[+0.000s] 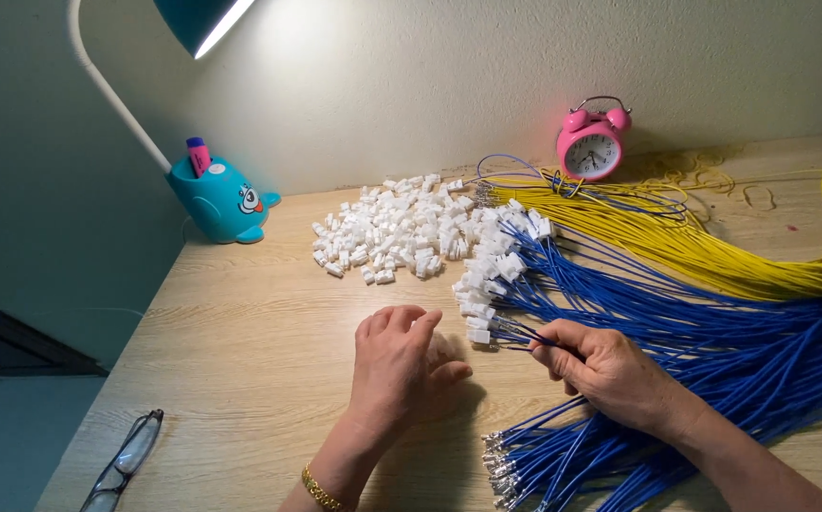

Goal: The person assembles network cables by inserting the ends of blue and yellow wires into white plastic connectors. They repeatedly pick up a connector and a wire, insert the wire into the connector, and place the assembled unit on the table.

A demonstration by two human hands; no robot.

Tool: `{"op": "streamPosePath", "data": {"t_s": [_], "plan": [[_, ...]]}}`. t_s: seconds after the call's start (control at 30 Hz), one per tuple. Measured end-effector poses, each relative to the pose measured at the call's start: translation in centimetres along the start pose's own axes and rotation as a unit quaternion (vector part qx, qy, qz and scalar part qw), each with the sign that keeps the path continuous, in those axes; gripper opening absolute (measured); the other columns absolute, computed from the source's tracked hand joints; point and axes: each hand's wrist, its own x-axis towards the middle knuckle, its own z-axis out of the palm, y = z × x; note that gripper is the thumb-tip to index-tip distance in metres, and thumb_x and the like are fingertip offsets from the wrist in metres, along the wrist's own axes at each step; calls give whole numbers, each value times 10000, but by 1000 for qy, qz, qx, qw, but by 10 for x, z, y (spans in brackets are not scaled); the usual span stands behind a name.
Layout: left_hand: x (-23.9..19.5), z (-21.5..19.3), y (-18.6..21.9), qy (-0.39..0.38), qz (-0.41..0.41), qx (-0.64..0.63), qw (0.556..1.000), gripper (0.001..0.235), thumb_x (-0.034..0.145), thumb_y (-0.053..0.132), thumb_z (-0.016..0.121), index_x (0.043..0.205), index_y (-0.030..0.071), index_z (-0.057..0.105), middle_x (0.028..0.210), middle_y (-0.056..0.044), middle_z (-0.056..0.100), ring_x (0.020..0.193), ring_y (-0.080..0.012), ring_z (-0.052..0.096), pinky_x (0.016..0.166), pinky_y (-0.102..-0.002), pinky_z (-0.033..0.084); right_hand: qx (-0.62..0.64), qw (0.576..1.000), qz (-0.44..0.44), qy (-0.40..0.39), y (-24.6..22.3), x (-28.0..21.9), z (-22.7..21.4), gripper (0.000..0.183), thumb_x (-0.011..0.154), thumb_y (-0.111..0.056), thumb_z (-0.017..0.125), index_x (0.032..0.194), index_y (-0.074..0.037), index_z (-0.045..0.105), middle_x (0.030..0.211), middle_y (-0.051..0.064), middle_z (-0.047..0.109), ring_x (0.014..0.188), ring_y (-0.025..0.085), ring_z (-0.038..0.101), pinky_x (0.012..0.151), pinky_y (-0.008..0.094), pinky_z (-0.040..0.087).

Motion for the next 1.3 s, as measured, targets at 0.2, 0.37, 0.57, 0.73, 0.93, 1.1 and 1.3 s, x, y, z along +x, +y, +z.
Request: {"op": "streamPosePath", "data": {"t_s": [0.2, 0.37, 0.57, 0.73, 0.93, 1.1, 1.3], "plan": [[7, 16, -9, -64, -22, 33, 997, 286, 805, 464, 692, 1006, 264, 726, 1033, -35, 631, 1139, -300, 530, 976, -536, 386, 2, 996, -67, 57, -6, 18, -8, 156, 898, -185, 648, 928, -100, 775, 575, 56, 621, 510, 125, 525, 502, 261, 497], [20, 5, 10, 110, 16, -86, 990, 377, 676, 253, 835, 989, 113, 677, 974, -63, 700, 947, -280, 598, 852, -422, 435, -23, 998, -41, 37, -16, 37, -12, 180, 934, -258, 646, 858, -119, 733, 620, -51, 477, 546, 82, 354, 489, 254, 318], [33, -20, 51, -64, -247, -476, 841, 250, 802, 117, 717, 1039, 89, 640, 791, -31, 687, 660, -92, 635, 624, -239, 655, 58, 997, -25, 52, 13, 40, 1, 230, 908, -289, 664, 820, -78, 689, 675, -32, 509, 625, 88, 412, 554, 262, 353], [27, 7, 42, -42, -292, -730, 616, 172, 869, 37, 681, 1029, 27, 620, 713, -131, 577, 575, -197, 626, 512, -234, 499, 105, 992, -35, 54, 15, 37, -6, 195, 901, -241, 663, 873, -49, 676, 702, -10, 566, 635, 92, 486, 575, 243, 409], [33, 18, 39, -67, -362, -771, 520, 474, 772, 93, 715, 1227, 6, 619, 933, -152, 579, 694, -226, 613, 684, -312, 580, 86, 995, -51, 25, 18, 38, -12, 211, 898, -236, 684, 764, -74, 660, 671, -53, 469, 606, 68, 390, 519, 233, 321], [30, 19, 37, -61, -329, -808, 485, 423, 872, 48, 618, 1285, -27, 574, 914, -234, 655, 761, -264, 668, 720, -324, 594, 52, 995, -59, 55, 14, 36, -14, 238, 901, -242, 669, 730, -78, 647, 652, -46, 468, 591, 85, 387, 526, 254, 328], [30, 21, 37, -64, -339, -790, 507, 305, 893, 28, 613, 1195, -6, 588, 891, -227, 658, 749, -248, 660, 711, -317, 585, 54, 995, -51, 66, 18, 39, -11, 212, 886, -230, 691, 745, -72, 673, 637, -36, 487, 569, 86, 396, 504, 254, 328]]}}
